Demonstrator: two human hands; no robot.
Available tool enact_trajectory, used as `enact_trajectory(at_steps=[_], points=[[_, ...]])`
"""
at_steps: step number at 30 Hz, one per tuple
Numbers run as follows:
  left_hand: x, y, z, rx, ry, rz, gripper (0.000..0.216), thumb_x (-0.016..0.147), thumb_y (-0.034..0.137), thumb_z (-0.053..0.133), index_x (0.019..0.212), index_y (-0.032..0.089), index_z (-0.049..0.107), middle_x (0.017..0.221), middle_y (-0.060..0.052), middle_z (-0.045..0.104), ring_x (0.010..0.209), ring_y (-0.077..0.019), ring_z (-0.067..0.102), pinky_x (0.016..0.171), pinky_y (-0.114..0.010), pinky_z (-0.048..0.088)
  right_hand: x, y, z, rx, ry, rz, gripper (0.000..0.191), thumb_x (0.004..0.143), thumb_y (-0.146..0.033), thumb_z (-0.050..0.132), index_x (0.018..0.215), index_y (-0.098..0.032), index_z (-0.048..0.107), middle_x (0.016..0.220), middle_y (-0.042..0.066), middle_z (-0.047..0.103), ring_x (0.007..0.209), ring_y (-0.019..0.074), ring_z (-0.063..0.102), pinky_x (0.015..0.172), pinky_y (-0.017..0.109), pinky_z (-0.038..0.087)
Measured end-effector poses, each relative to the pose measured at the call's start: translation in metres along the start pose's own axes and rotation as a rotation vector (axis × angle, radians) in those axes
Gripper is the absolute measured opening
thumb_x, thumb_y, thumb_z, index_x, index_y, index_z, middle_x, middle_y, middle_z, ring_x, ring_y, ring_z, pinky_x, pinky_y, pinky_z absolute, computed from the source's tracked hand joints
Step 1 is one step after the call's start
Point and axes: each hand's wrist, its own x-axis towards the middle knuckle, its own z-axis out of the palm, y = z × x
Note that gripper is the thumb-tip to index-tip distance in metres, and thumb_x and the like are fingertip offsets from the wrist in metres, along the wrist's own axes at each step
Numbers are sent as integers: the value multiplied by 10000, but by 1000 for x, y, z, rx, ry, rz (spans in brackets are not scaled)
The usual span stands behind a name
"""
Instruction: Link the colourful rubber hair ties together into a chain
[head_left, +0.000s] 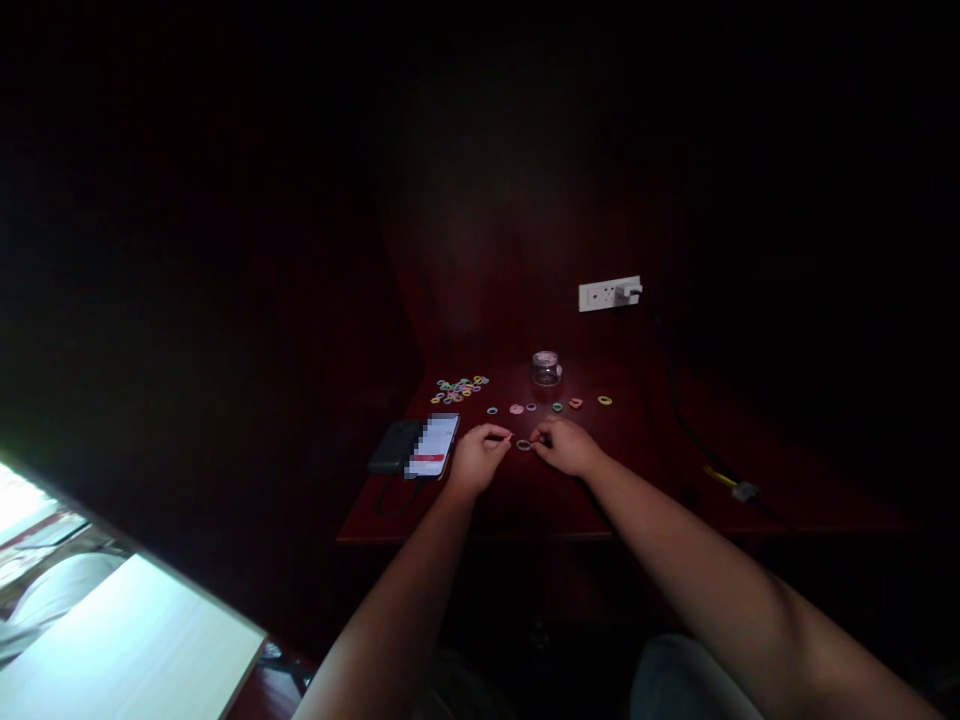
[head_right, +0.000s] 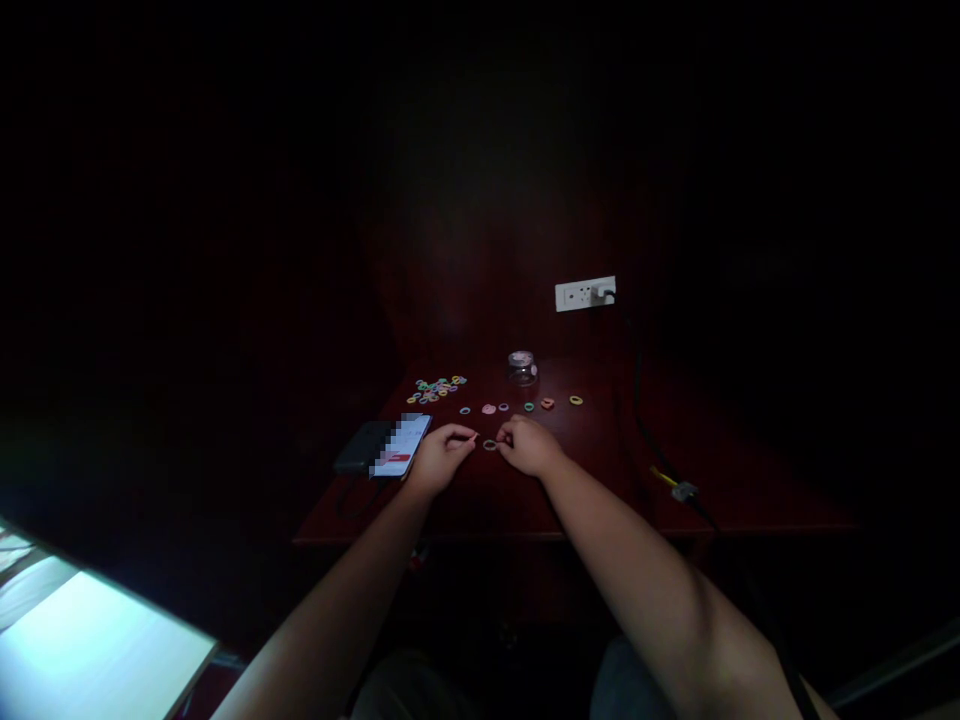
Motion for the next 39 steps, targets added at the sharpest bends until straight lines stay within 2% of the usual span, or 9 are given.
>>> enact_trajectory(at_steps=[5,11,17,21,24,27,32,35,39], points=[[1,-2,1,-133,35,6,277,727,215,624,982,140,548,945,-95,655,787,-137,638,712,-245,510,-3,-1,1,23,38,2,119,755,-196,531,781,-164,643,779,41,571,717,128,519,720,242,382],[-1,12,18,-177,-36,112,245,722,204,632,940,137,545,858,-82,661,772,-136,640,708,-255,525,-14,-2,-1,338,68,21,256,738,-269,542,953,-135,583,735,15,581,585,102,485,571,220,396],[-5,34,42,-157,-37,159,194,743,213,612,915,137,565,850,-78,661,779,-135,639,707,-255,535,-27,-2,-11,477,136,59,234,754,-337,508,806,-124,592,692,27,583,583,106,488,556,224,393],[-7,34,48,-188,-62,165,199,749,204,601,934,140,567,857,-81,664,783,-133,640,714,-252,533,-34,3,-14,545,147,102,262,743,-376,527,842,-136,565,666,13,573,535,96,473,511,215,375],[-8,32,48,-172,-87,157,200,744,201,600,933,143,571,846,-80,667,765,-129,639,690,-240,530,-37,6,-13,561,115,119,258,744,-393,524,795,-143,558,627,3,557,514,95,464,491,211,359],[-11,32,42,-90,-64,168,192,750,191,584,937,149,577,871,-75,664,768,-122,631,688,-234,520,-37,8,-13,565,97,133,258,739,-396,522,773,-143,560,612,3,557,511,99,465,486,211,352],[-14,31,30,301,79,210,167,730,141,573,883,188,619,928,-46,650,867,-148,595,828,-288,459,-33,14,-11,635,141,197,265,742,-408,509,764,-145,539,627,23,590,478,95,451,466,212,350],[-12,29,29,433,57,186,164,737,119,544,833,196,652,919,-45,657,907,-166,584,874,-297,426,-31,17,-9,659,157,188,255,747,-396,508,754,-142,538,658,27,600,468,86,441,459,207,340],[-7,27,33,447,-3,209,238,761,95,490,872,201,671,928,-38,665,898,-158,591,869,-274,428,-29,16,-7,645,167,176,231,750,-368,510,741,-139,537,660,25,595,473,83,437,454,201,328]])
